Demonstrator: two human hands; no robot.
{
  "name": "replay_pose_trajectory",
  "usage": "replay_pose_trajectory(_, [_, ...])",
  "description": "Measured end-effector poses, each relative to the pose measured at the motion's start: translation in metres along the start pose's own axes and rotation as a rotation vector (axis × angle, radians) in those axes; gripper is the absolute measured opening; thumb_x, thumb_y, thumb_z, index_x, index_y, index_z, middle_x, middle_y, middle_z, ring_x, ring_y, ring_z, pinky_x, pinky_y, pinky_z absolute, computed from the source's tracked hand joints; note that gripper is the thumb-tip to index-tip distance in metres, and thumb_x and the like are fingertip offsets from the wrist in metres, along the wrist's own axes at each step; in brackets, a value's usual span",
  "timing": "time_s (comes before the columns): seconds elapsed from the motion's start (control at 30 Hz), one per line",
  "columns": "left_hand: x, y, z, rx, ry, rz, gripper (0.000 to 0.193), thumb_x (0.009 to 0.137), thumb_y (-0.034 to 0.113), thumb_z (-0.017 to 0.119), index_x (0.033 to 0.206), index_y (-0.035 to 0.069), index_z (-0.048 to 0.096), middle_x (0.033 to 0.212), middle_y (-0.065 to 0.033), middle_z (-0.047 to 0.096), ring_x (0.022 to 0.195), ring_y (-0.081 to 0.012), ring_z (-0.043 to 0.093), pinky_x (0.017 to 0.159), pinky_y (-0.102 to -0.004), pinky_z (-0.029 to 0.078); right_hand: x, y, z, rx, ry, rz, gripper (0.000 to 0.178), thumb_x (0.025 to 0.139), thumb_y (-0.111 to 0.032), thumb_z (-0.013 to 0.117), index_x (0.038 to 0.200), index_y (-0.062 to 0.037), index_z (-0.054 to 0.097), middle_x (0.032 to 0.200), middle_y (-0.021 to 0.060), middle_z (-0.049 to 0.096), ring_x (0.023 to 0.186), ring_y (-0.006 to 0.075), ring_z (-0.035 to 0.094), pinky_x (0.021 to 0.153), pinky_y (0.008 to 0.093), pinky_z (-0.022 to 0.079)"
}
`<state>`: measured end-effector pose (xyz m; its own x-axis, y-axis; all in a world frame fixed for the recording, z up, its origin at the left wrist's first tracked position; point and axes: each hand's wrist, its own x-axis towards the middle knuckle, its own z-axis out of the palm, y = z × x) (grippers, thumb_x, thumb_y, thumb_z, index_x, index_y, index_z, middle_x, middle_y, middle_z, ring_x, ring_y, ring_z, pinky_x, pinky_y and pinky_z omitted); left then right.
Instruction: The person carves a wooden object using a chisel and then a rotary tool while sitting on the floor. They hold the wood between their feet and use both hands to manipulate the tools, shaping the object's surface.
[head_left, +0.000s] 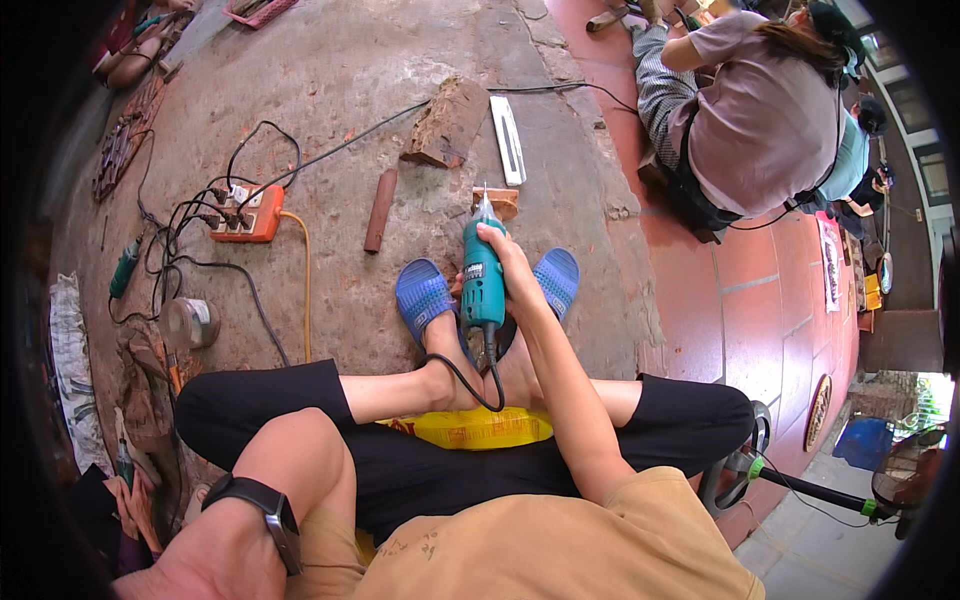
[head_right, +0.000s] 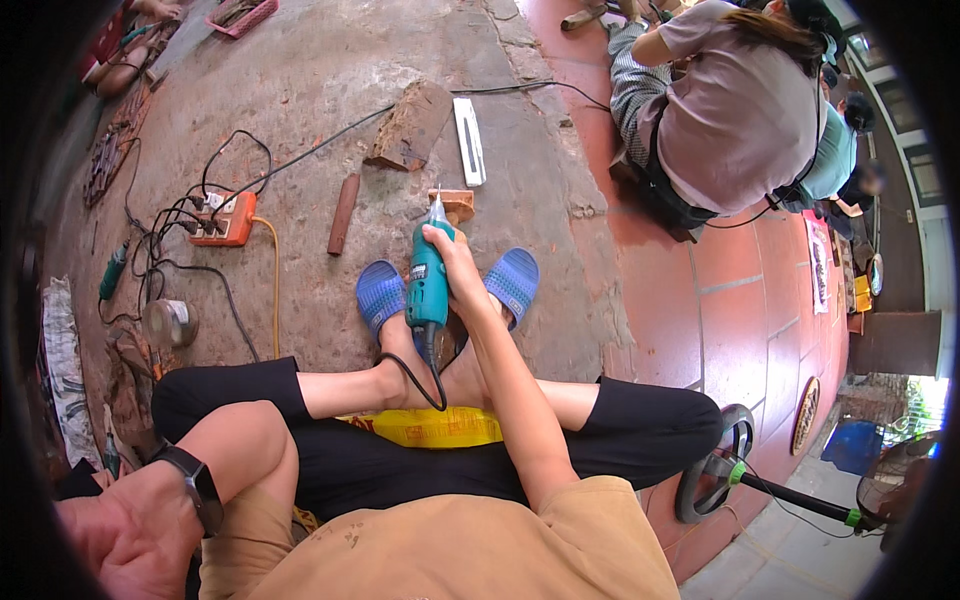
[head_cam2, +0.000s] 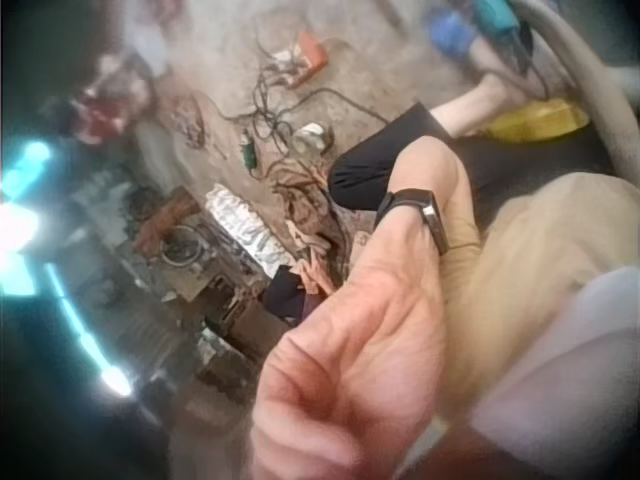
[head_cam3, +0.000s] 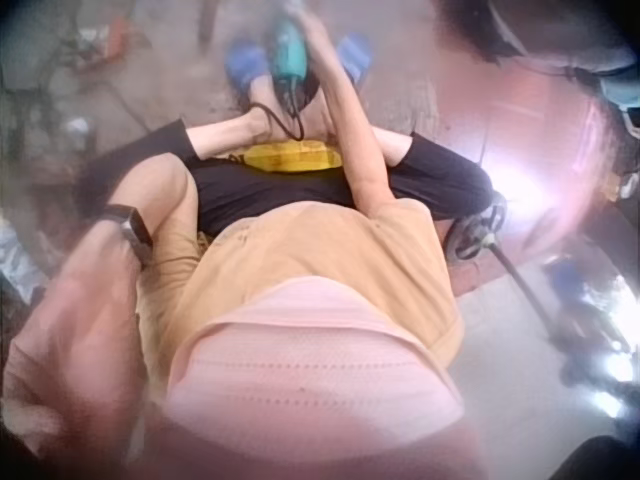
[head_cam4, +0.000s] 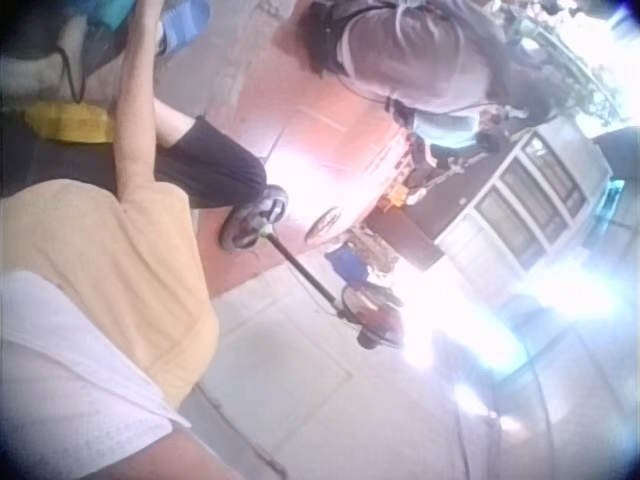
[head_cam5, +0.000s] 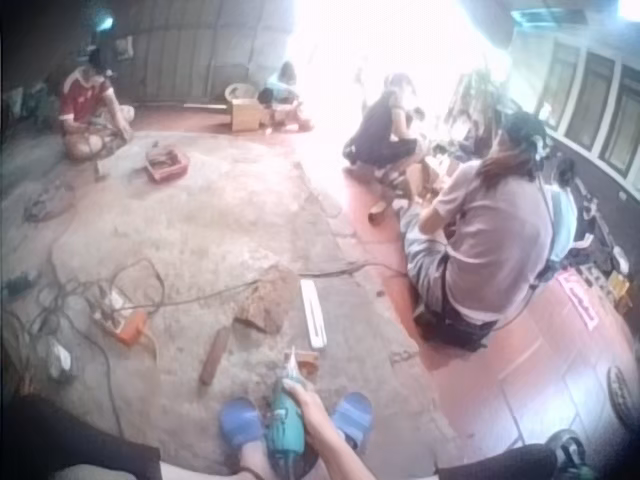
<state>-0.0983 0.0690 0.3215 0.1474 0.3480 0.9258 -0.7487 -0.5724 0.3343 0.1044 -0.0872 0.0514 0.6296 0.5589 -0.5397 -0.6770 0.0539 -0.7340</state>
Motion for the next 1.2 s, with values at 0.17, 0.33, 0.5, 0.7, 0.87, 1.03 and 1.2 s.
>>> replay_pose_trajectory(0.17, [-0.058, -0.065, 0.04, 0.166, -0.062, -0.552, 0.031, 0.095, 0.02, 0.059, 0.114, -0.005, 0.062, 0.099, -0.0096, 0.065, 0.085, -0.0148, 0.061, 0.074, -0.0266, 0.049, -0.002, 0.0, -0.009, 0.0, 0.016, -0.027, 0.054, 0.088, -0.041, 0.065, 0.111, 0.0025, 0.044, 0.079, 0.0164, 0.06, 0.06, 0.0269, 0.067, 0.054, 0.0394, 0.06])
replay_pose_trajectory(0.33, [-0.186, -0.13, 0.067, 0.328, -0.526, -0.994, 0.029, 0.096, 0.02, 0.059, 0.113, -0.004, 0.062, 0.099, -0.0091, 0.065, 0.086, -0.0146, 0.061, 0.075, -0.0264, 0.049, -0.004, -0.003, 0.007, -0.01, 0.024, -0.005, 0.053, 0.088, -0.042, 0.066, 0.11, 0.0016, 0.046, 0.078, 0.0156, 0.061, 0.062, 0.0271, 0.067, 0.056, 0.0399, 0.06])
replay_pose_trajectory(0.5, [-0.286, -0.142, 0.076, 0.383, -0.857, -1.128, 0.028, 0.096, 0.02, 0.059, 0.113, -0.002, 0.063, 0.099, -0.0086, 0.065, 0.086, -0.0145, 0.062, 0.075, -0.0263, 0.049, -0.004, -0.004, 0.002, 0.022, 0.002, 0.026, 0.055, 0.088, -0.04, 0.066, 0.114, 0.0026, 0.042, 0.078, 0.017, 0.061, 0.061, 0.028, 0.068, 0.054, 0.041, 0.06])
replay_pose_trajectory(0.7, [-0.293, -0.135, 0.082, 0.371, -0.9, -1.134, 0.026, 0.097, 0.02, 0.059, 0.112, -0.001, 0.064, 0.099, -0.008, 0.065, 0.087, -0.0142, 0.062, 0.075, -0.026, 0.049, -0.007, -0.003, 0.007, 0.035, 0.05, 0.058, 0.044, 0.086, -0.039, 0.067, 0.106, -0.0023, 0.051, 0.076, 0.0088, 0.057, 0.056, 0.021, 0.062, 0.05, 0.0357, 0.056])
replay_pose_trajectory(0.87, [-0.294, -0.137, 0.071, 0.423, -0.885, -1.141, 0.025, 0.097, 0.02, 0.059, 0.111, 0.0, 0.064, 0.099, -0.0075, 0.065, 0.087, -0.0141, 0.062, 0.075, -0.0259, 0.05, -0.002, 0.001, 0.01, 0.037, 0.085, 0.001, 0.038, 0.087, -0.037, 0.068, 0.102, -0.0041, 0.054, 0.074, 0.0051, 0.055, 0.056, 0.0165, 0.059, 0.05, 0.0311, 0.052])
replay_pose_trajectory(1.03, [-0.256, -0.136, 0.087, 0.408, -0.767, -1.052, 0.024, 0.097, 0.02, 0.059, 0.11, 0.001, 0.065, 0.099, -0.0069, 0.065, 0.088, -0.0139, 0.062, 0.075, -0.0257, 0.05, -0.001, -0.001, 0.007, 0.103, 0.045, -0.016, 0.035, 0.088, -0.034, 0.067, 0.101, -0.0047, 0.054, 0.074, 0.0046, 0.055, 0.056, 0.0154, 0.058, 0.049, 0.0308, 0.052])
replay_pose_trajectory(1.2, [-0.112, -0.112, 0.115, 0.258, -0.386, -0.725, 0.022, 0.098, 0.02, 0.058, 0.109, 0.002, 0.065, 0.099, -0.0064, 0.065, 0.088, -0.0137, 0.062, 0.075, -0.0255, 0.05, -0.001, 0.002, 0.004, 0.091, 0.062, -0.008, 0.035, 0.088, -0.033, 0.067, 0.103, -0.0048, 0.052, 0.075, 0.0046, 0.055, 0.055, 0.0148, 0.058, 0.049, 0.0307, 0.051])
